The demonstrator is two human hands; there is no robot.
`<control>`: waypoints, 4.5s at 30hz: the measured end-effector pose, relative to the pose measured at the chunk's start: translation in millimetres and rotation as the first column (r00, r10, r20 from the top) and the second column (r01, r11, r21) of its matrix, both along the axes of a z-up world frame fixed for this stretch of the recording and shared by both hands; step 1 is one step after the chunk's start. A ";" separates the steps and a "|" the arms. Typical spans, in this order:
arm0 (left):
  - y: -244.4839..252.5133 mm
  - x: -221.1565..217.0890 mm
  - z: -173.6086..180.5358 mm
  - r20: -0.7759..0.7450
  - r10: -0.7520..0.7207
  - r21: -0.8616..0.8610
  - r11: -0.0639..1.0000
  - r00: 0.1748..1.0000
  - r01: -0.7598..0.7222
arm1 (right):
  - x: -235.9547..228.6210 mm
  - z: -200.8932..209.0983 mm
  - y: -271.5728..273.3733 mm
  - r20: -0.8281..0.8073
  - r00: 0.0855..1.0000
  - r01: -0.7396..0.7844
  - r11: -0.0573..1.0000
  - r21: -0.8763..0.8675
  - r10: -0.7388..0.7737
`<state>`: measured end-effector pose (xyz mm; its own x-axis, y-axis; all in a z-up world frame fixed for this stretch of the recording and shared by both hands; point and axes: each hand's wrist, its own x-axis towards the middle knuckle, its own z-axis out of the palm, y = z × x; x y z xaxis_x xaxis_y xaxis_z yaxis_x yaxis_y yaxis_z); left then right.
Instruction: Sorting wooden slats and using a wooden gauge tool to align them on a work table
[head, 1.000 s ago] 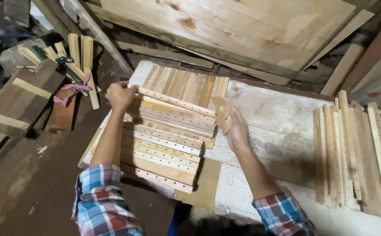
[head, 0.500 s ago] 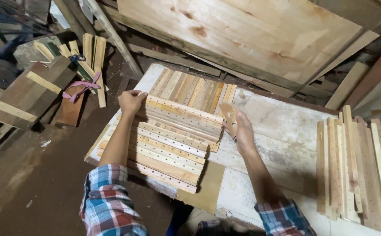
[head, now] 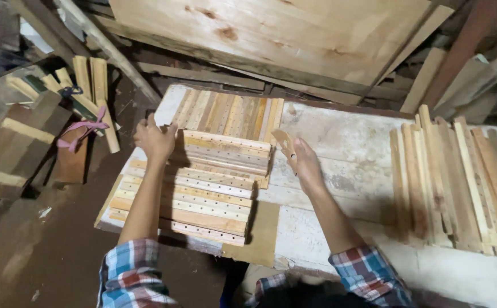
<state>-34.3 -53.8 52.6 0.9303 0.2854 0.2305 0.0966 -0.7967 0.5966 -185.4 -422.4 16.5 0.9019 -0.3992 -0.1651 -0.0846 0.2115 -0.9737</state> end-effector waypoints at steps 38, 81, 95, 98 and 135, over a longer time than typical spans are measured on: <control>-414.7 -357.5 -54.2 0.156 -0.941 -0.262 0.254 0.300 0.931 | -293.8 -64.8 -126.2 0.191 0.589 0.731 0.417 -0.539 -0.785; -312.8 -167.8 -110.6 0.376 -0.273 -0.590 -0.807 0.885 0.001 | -145.3 -14.9 -114.0 0.036 0.978 0.083 0.225 -0.971 -0.204; -315.1 -169.0 -122.4 0.281 -0.277 -0.618 -0.785 0.919 -0.047 | -152.0 -68.0 -155.8 0.102 0.923 0.091 -0.048 -0.995 -0.370; -313.4 -172.5 -118.3 0.287 -0.273 -0.653 -0.757 0.918 -0.020 | -141.8 -17.8 -106.6 0.028 0.945 0.062 0.094 -0.994 -0.327; -301.7 -160.7 -132.9 0.221 -0.218 -0.652 -0.758 0.951 -0.022 | -130.9 -56.2 -111.9 0.215 0.958 0.233 0.078 -0.969 -0.189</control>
